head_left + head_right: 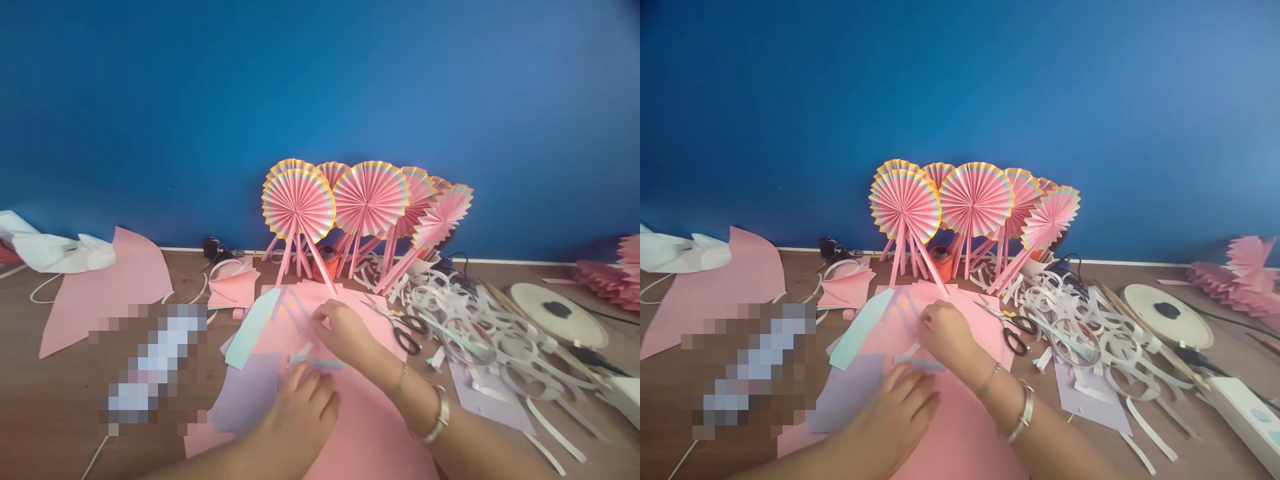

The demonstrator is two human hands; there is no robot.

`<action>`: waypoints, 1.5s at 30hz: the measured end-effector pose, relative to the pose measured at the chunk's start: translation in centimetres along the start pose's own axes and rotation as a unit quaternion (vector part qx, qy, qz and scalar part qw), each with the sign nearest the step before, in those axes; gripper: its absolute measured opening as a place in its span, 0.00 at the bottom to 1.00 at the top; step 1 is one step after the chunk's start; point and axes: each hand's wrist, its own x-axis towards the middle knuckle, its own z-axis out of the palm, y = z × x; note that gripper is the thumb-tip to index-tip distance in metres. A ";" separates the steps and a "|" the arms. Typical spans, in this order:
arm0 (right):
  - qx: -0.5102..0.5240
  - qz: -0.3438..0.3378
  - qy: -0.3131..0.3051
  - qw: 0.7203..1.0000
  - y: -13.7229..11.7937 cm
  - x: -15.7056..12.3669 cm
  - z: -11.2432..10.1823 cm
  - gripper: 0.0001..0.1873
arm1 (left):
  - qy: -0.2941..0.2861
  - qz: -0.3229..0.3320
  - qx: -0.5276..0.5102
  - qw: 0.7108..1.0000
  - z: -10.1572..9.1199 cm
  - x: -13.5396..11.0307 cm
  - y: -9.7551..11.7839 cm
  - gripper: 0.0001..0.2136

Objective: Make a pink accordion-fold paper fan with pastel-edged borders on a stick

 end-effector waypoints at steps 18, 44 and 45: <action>-0.070 0.081 0.019 0.994 -3.0 5.2 4.1 0.12 | 0.024 -0.014 -0.052 0.998 0.0 1.0 0.3 0.09; 0.229 0.054 0.002 0.972 6.5 -8.8 0.4 0.12 | 0.042 -0.044 -0.065 0.996 0.1 1.1 0.1 0.03; 0.234 0.059 0.001 0.970 6.6 -8.8 0.5 0.12 | 0.043 -0.045 -0.066 0.996 0.1 1.1 0.1 0.03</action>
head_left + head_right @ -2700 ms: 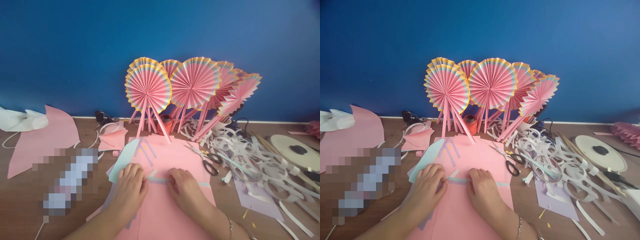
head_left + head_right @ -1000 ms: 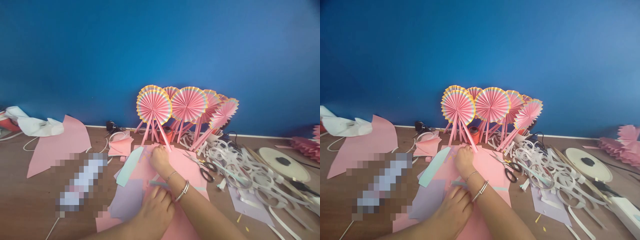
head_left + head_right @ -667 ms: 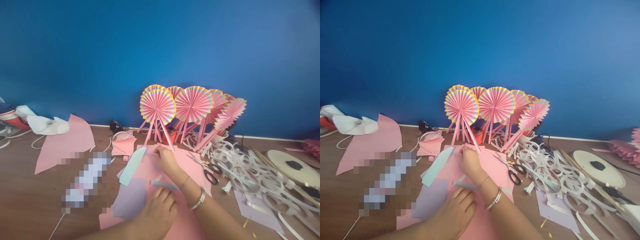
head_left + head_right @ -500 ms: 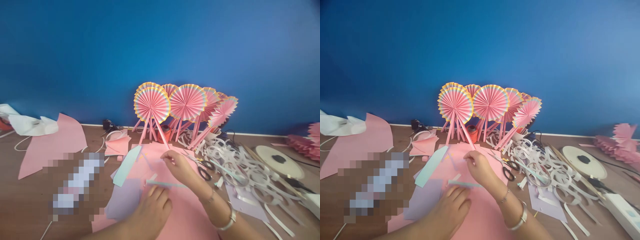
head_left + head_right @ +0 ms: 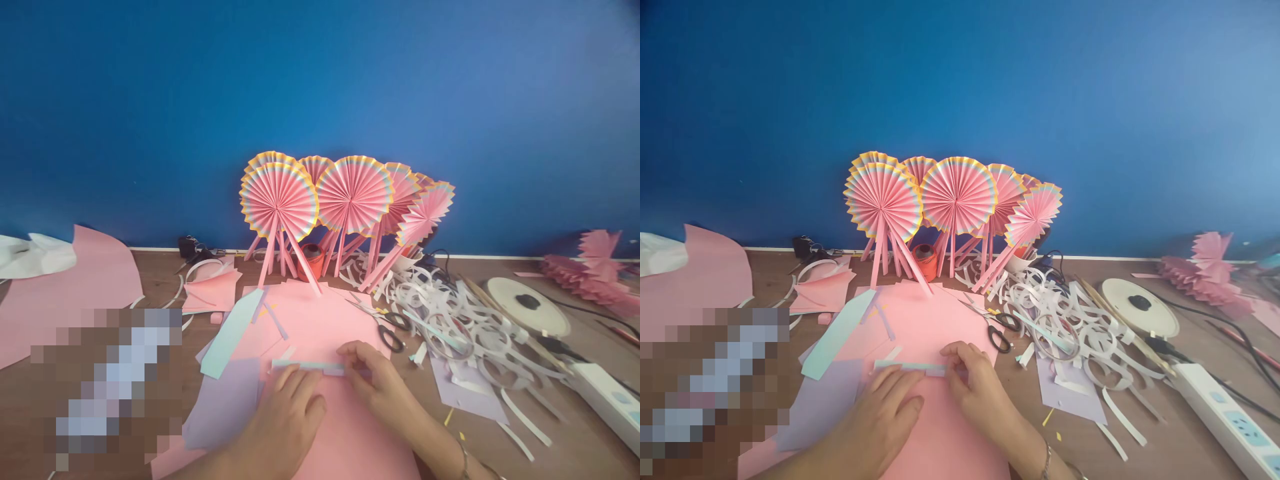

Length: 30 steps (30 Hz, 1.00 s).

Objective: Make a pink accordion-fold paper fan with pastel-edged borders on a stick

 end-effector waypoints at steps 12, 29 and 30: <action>0.018 0.025 -0.017 0.999 0.5 0.0 -0.1 0.12 | 0.024 0.001 -0.011 1.000 0.7 -0.2 -0.1 0.04; -0.014 0.017 -0.007 1.000 0.1 0.1 0.1 0.13 | -0.012 0.036 0.020 0.999 -0.1 0.3 -0.3 0.05; -0.022 0.016 -0.007 1.000 0.0 0.1 0.2 0.13 | -0.013 0.038 0.023 0.999 -0.1 0.4 -0.3 0.04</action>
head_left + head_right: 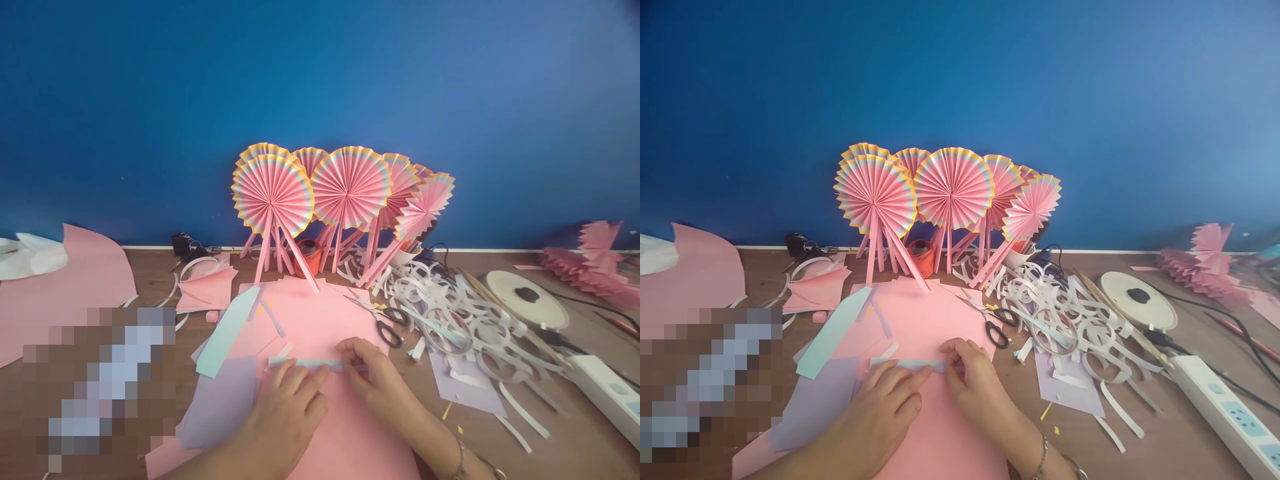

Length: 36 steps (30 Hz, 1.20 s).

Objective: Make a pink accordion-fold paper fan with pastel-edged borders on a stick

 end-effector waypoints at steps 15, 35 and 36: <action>-0.219 -0.019 0.033 0.975 -0.5 -0.6 -1.0 0.18 | -0.056 0.003 0.024 0.998 -0.2 0.3 0.1 0.08; -0.287 0.028 0.044 0.957 -0.5 -0.8 -1.4 0.17 | -0.066 0.002 0.029 0.997 -0.4 0.4 0.2 0.09; -0.290 0.033 0.043 0.955 -0.5 -0.8 -1.5 0.17 | -0.070 0.001 0.029 0.997 -0.4 0.3 0.2 0.09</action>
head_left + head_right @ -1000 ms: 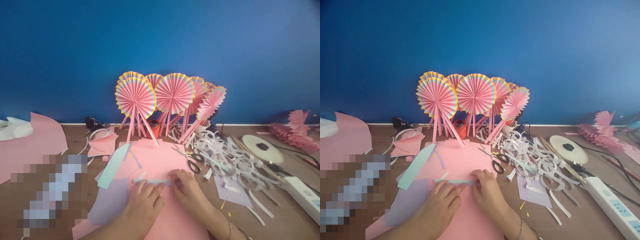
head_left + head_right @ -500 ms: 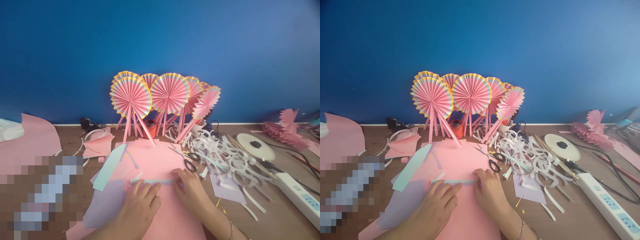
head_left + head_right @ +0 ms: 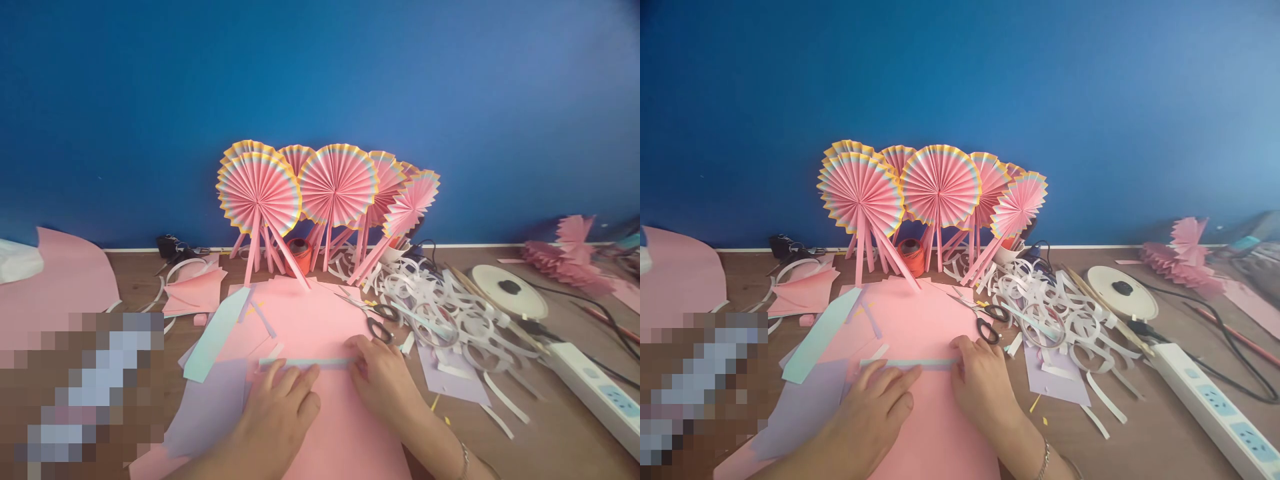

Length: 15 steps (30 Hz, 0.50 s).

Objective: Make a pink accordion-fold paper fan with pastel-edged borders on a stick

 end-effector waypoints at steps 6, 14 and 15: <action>-0.042 0.014 0.008 0.999 1.6 0.1 -0.8 0.19 | 0.006 -0.003 -0.005 1.000 0.1 -0.2 0.1 0.09; -0.018 0.004 0.052 0.998 2.1 0.5 -2.4 0.10 | 0.060 0.000 0.003 0.998 0.3 -0.1 0.2 0.06; -0.014 -0.013 0.060 0.998 1.6 0.8 -2.4 0.10 | 0.064 0.002 0.005 0.998 0.4 -0.1 0.2 0.06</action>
